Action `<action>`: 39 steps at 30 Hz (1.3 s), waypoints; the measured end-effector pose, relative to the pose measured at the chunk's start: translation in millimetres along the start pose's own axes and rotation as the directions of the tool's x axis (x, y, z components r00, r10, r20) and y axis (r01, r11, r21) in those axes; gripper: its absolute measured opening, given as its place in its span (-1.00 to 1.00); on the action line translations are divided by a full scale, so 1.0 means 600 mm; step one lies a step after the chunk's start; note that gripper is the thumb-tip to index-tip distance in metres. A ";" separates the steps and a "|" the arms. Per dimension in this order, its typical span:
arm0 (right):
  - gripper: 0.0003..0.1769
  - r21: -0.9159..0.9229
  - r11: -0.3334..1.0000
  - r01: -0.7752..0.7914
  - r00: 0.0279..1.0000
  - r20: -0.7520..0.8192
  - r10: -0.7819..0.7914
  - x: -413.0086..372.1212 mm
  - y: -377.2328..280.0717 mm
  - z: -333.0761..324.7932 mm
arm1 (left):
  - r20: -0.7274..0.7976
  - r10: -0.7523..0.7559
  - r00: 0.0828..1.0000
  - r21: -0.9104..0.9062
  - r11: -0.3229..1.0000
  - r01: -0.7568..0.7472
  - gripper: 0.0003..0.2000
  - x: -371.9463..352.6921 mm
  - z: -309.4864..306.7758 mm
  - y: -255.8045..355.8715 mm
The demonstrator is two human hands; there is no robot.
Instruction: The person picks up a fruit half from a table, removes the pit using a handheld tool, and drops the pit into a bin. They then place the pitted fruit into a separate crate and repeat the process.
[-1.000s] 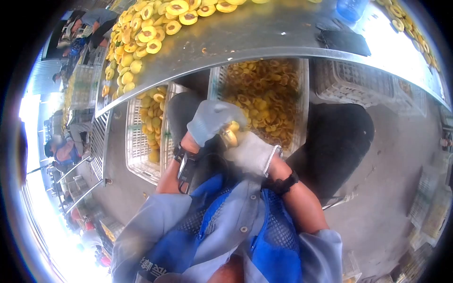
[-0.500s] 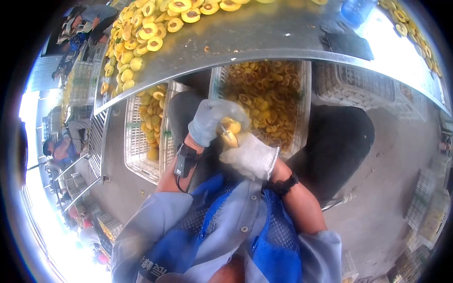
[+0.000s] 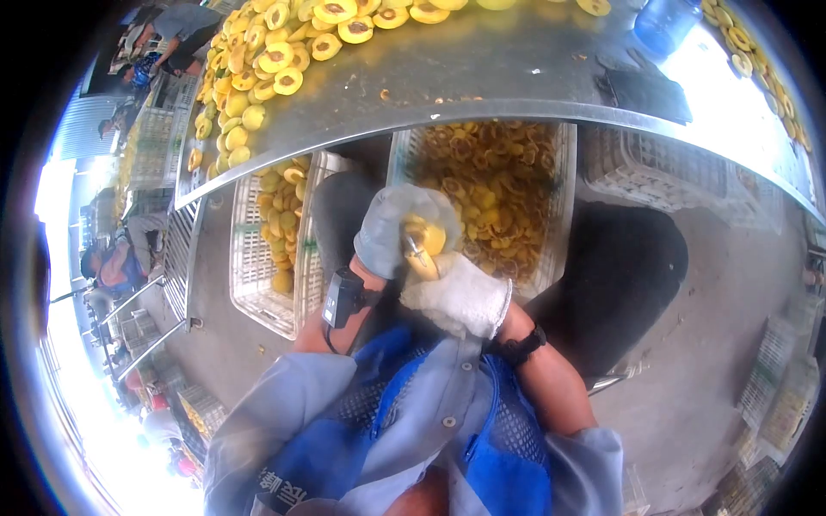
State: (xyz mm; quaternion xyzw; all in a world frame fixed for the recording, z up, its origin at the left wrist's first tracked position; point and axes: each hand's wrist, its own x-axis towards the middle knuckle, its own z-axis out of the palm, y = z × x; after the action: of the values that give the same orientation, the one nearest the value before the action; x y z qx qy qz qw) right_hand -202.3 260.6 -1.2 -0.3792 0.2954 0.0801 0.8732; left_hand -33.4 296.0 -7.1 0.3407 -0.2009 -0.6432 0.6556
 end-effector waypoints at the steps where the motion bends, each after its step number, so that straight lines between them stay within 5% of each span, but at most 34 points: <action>1: -0.84 -0.019 0.999 0.038 0.999 0.021 -0.038 0.001 0.001 0.000 | -0.029 0.061 0.998 -0.150 0.987 -0.065 -0.68 -0.004 0.005 -0.007; 4: -0.85 -0.106 0.990 0.095 0.995 0.033 -0.092 0.002 -0.002 0.002 | -0.196 0.078 0.978 -0.083 0.992 -0.095 -0.67 -0.003 0.002 0.006; 5: -0.85 -0.154 0.985 0.078 0.997 -0.001 -0.079 0.002 -0.009 0.005 | -0.184 0.154 0.971 0.143 0.981 -0.128 -0.71 -0.012 -0.005 0.037; 6: -0.86 -0.195 0.979 0.063 0.997 -0.039 -0.071 0.002 -0.014 0.007 | 0.022 0.420 0.907 0.856 0.461 -0.234 -0.76 -0.025 -0.026 0.076; 7: -0.86 -0.272 0.955 0.119 0.989 -0.057 -0.139 0.010 -0.005 0.003 | 0.370 0.413 0.832 0.886 -0.426 -0.182 -0.76 -0.036 -0.049 0.120; 8: -0.85 -0.343 0.934 0.097 0.988 -0.082 -0.132 0.010 -0.010 0.002 | 0.101 0.575 0.812 0.974 0.109 -0.198 -0.79 -0.043 -0.082 0.153; 9: -0.84 -0.398 0.904 0.155 0.973 -0.096 -0.209 0.015 0.000 -0.002 | 0.038 0.606 0.795 0.982 -0.171 0.083 -0.80 -0.057 -0.096 0.191; 10: -0.84 -0.454 0.865 0.211 0.952 -0.106 -0.288 0.021 0.008 -0.007 | -0.048 0.608 0.793 0.964 -0.179 0.196 -0.78 -0.062 -0.091 0.227; 11: -0.82 -0.462 0.876 0.137 0.968 -0.126 -0.217 0.014 -0.007 -0.005 | 0.022 0.586 0.810 0.832 -0.460 0.311 -0.72 -0.065 -0.104 0.257; 15: -0.79 -0.537 0.810 0.237 0.927 -0.124 -0.354 0.016 0.002 -0.011 | -0.040 0.568 0.822 0.907 -0.325 0.268 -0.69 -0.014 -0.121 0.293; 18: -0.73 -0.555 0.817 0.157 0.937 -0.178 -0.301 0.000 -0.029 -0.015 | 0.237 0.414 0.879 0.898 -0.439 -0.035 -0.70 0.100 -0.065 0.264; 20: -0.70 -0.573 0.785 0.237 0.887 -0.201 -0.415 -0.002 -0.023 -0.021 | 0.217 0.289 0.932 0.932 -0.347 -0.109 -0.66 0.185 -0.002 0.241; 25: -0.61 -0.572 0.801 0.176 0.884 -0.265 -0.384 -0.036 -0.062 -0.048 | 0.384 0.072 0.920 0.854 -0.407 -0.324 -0.53 0.440 0.066 0.180; 29: -0.57 -0.555 0.822 0.129 0.862 -0.348 -0.370 -0.047 -0.070 -0.075 | 0.546 0.070 0.835 0.761 -0.459 -0.459 -0.51 0.637 0.123 0.120; 32: -0.52 -0.525 0.837 0.157 0.818 -0.406 -0.408 -0.041 -0.050 -0.093 | 0.619 0.062 0.783 0.709 -0.473 -0.523 -0.47 0.761 0.167 0.083; 34: -0.49 -0.499 0.865 0.046 0.846 -0.441 -0.299 -0.044 -0.058 -0.106 | 0.647 0.038 0.761 0.676 -0.491 -0.550 -0.44 0.835 0.176 0.054; 39: -0.48 -0.526 0.849 0.045 0.838 -0.442 -0.318 -0.046 -0.055 -0.118 | 0.419 -0.111 0.901 0.760 -0.500 -0.415 -0.35 0.855 0.190 0.028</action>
State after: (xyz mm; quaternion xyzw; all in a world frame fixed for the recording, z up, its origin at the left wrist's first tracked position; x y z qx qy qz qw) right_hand -244.7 189.5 -2.9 -0.6247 0.4479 -0.0373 0.6386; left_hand -54.6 -229.0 -6.9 0.5886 -0.7988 -0.0825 0.0935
